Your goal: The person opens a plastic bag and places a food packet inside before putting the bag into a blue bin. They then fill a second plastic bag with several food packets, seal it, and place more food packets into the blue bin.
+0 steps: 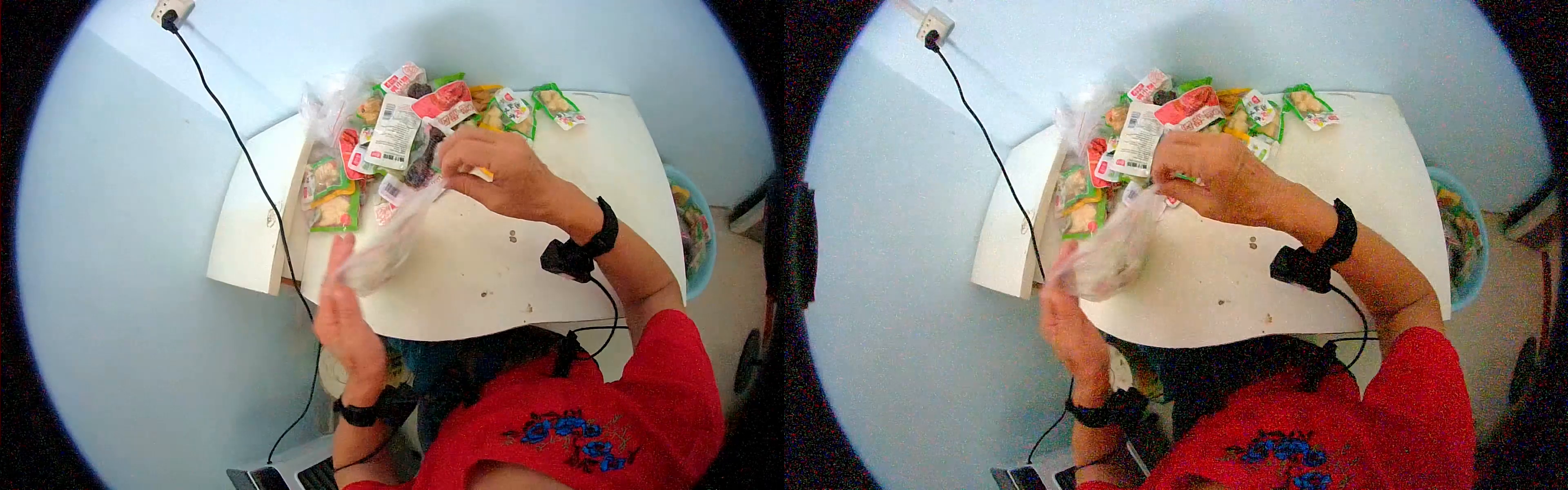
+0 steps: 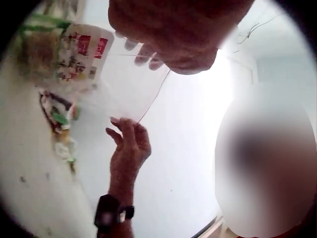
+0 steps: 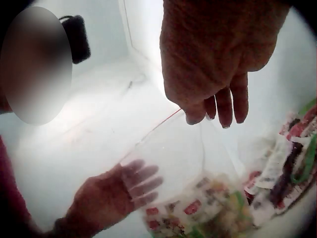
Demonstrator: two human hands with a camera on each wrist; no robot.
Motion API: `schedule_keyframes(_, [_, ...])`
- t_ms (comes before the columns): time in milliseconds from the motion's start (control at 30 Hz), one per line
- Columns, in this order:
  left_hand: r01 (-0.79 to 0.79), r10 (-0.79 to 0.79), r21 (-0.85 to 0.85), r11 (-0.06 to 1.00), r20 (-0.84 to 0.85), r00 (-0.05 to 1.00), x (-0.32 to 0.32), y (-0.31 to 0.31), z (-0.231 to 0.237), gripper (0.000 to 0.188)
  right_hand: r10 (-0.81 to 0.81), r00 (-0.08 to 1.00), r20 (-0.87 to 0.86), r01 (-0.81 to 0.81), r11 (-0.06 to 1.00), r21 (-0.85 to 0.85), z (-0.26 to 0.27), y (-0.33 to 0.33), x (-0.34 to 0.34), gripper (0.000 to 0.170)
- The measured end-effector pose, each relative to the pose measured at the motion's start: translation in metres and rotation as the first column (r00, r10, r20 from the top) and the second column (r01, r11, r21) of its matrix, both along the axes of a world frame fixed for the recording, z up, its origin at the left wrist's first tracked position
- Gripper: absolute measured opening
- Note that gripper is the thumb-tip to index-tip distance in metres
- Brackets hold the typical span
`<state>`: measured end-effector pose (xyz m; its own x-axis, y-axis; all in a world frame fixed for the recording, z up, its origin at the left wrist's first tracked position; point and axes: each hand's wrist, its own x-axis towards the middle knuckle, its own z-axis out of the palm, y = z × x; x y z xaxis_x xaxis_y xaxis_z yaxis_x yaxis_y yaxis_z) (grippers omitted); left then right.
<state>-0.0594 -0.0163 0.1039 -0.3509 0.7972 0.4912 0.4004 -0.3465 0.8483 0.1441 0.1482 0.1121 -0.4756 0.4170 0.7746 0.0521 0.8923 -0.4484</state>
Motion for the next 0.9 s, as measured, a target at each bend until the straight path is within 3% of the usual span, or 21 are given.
schedule_keyframes(33, [0.008,-0.008,0.005,1.0,0.092,0.996,0.001,0.004,0.016,0.044,-0.007,0.998,-0.064,0.011,0.998,0.061,0.01,-0.001,0.0,0.011])
schedule_keyframes(133, [0.053,-0.058,0.024,0.998,0.329,0.942,-0.001,0.011,0.041,0.043,0.067,0.99,-0.121,-0.094,0.968,-0.233,0.026,-0.009,0.005,0.008])
schedule_keyframes(233, [0.107,-0.112,0.039,0.994,0.473,0.874,-0.004,0.015,0.042,0.04,0.125,0.965,-0.233,-0.241,0.778,-0.581,0.032,-0.017,0.012,0.007])
schedule_keyframes(333, [0.129,-0.13,0.042,0.991,0.549,0.825,0.0,0.015,0.033,0.038,0.122,0.975,-0.186,-0.212,0.765,-0.609,0.038,-0.02,0.024,0.005])
schedule_keyframes(400, [0.184,-0.211,0.105,0.977,0.559,0.802,0.001,0.011,0.03,0.037,0.191,0.937,-0.291,-0.341,0.671,-0.658,0.041,-0.017,0.025,0.005])
schedule_keyframes(433, [0.177,-0.209,0.11,0.978,0.531,0.821,0.002,0.009,0.028,0.036,0.225,0.91,-0.347,-0.41,0.615,-0.674,0.04,-0.016,0.023,0.005])
schedule_keyframes(633, [0.047,-0.073,0.07,0.996,0.435,0.898,0.002,0.008,0.02,0.038,0.059,0.986,-0.159,-0.138,0.823,-0.551,0.035,-0.006,0.021,0.011])
schedule_keyframes(733, [0.052,-0.071,0.065,0.997,0.325,0.943,-0.002,0.009,0.022,0.039,0.121,0.959,-0.255,-0.26,0.732,-0.63,0.036,-0.006,0.025,0.011])
schedule_keyframes(800, [-0.006,-0.002,0.032,0.999,0.241,0.971,0.007,0.014,0.038,0.037,0.094,0.964,-0.249,-0.238,0.724,-0.648,0.035,-0.003,0.026,0.011])
schedule_keyframes(833, [-0.038,0.034,0.021,0.999,0.192,0.981,0.011,0.016,0.049,0.037,0.083,0.965,-0.249,-0.231,0.72,-0.654,0.035,-0.002,0.025,0.011])
schedule_keyframes(900, [-0.09,0.102,0.085,0.992,-0.151,0.983,0.012,0.021,0.06,0.04,0.091,0.951,-0.295,-0.269,0.715,-0.645,0.03,0.001,0.022,0.011])
